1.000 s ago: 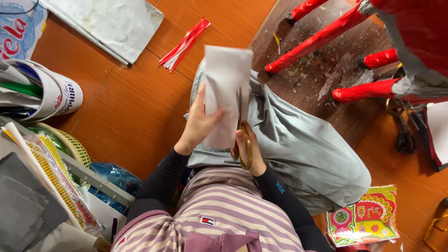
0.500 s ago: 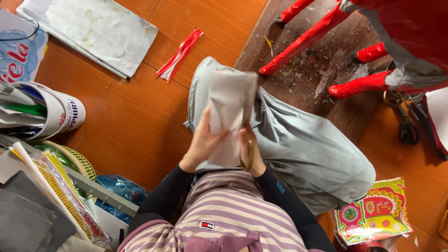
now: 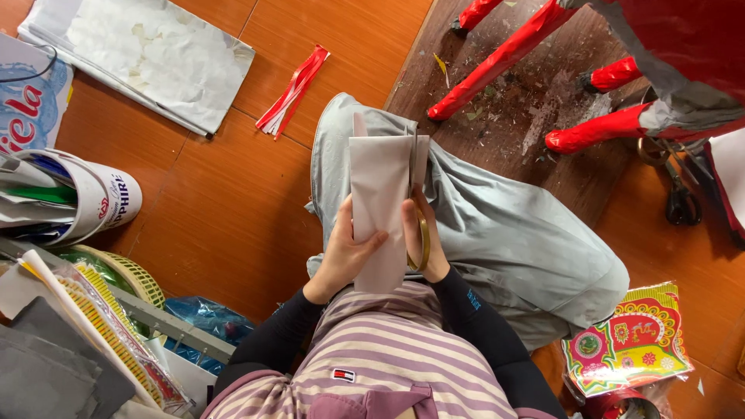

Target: Cutting long strips of red and white paper into smaller pieces using scissors.

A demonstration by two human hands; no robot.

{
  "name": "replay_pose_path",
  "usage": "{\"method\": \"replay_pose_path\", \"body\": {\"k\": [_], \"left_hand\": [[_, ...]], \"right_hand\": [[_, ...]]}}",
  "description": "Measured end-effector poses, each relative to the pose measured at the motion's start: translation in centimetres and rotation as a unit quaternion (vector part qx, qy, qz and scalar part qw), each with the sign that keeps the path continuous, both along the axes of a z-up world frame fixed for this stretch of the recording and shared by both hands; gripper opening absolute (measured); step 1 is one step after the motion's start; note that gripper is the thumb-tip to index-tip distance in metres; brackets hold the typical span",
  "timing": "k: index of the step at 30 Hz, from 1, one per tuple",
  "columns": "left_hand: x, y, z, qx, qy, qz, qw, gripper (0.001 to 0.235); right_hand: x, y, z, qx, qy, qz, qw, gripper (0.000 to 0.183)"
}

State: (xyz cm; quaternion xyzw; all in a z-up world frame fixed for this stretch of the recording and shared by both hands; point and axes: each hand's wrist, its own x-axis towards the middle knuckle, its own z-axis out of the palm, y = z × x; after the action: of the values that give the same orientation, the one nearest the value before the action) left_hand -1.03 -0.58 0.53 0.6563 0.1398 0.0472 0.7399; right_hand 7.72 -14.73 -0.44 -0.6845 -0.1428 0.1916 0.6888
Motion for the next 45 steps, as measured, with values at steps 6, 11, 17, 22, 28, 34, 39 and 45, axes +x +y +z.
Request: {"method": "replay_pose_path", "body": {"k": [6, 11, 17, 22, 28, 34, 39, 45], "left_hand": [[-0.4, 0.6, -0.9, -0.043, 0.017, -0.008, 0.999, 0.067], [-0.5, 1.5, -1.4, -0.023, 0.042, 0.006, 0.999, 0.052], [-1.9, 10.6, -6.7, -0.037, 0.011, 0.191, 0.981, 0.044], [-7.3, 19.4, -14.0, -0.024, 0.039, 0.272, 0.961, 0.058], [-2.3, 16.7, -12.7, 0.5, 0.095, 0.199, 0.837, 0.07], [8.8, 10.0, -9.9, 0.461, 0.013, 0.175, 0.87, 0.011], [12.2, 7.2, -8.5, 0.484, -0.011, 0.184, 0.856, 0.011], [13.3, 6.3, -7.8, 0.512, 0.046, 0.178, 0.839, 0.025]], "right_hand": [[-0.4, 0.1, -1.5, -0.038, 0.035, -0.017, 0.999, 0.059], [0.1, 0.5, -1.3, -0.038, 0.048, 0.013, 0.998, 0.052], [1.0, -0.2, -1.8, 0.036, 0.194, 0.106, 0.975, 0.052], [2.9, -5.1, -1.9, 0.082, 0.234, 0.083, 0.965, 0.054], [3.6, -9.1, -2.0, -0.014, 0.205, -0.037, 0.978, 0.052], [2.4, -9.3, -2.6, -0.056, 0.243, -0.038, 0.968, 0.05], [2.0, -9.4, -3.1, -0.061, 0.272, -0.019, 0.96, 0.052], [2.1, -8.4, -2.7, -0.069, 0.253, 0.014, 0.965, 0.051]]}}
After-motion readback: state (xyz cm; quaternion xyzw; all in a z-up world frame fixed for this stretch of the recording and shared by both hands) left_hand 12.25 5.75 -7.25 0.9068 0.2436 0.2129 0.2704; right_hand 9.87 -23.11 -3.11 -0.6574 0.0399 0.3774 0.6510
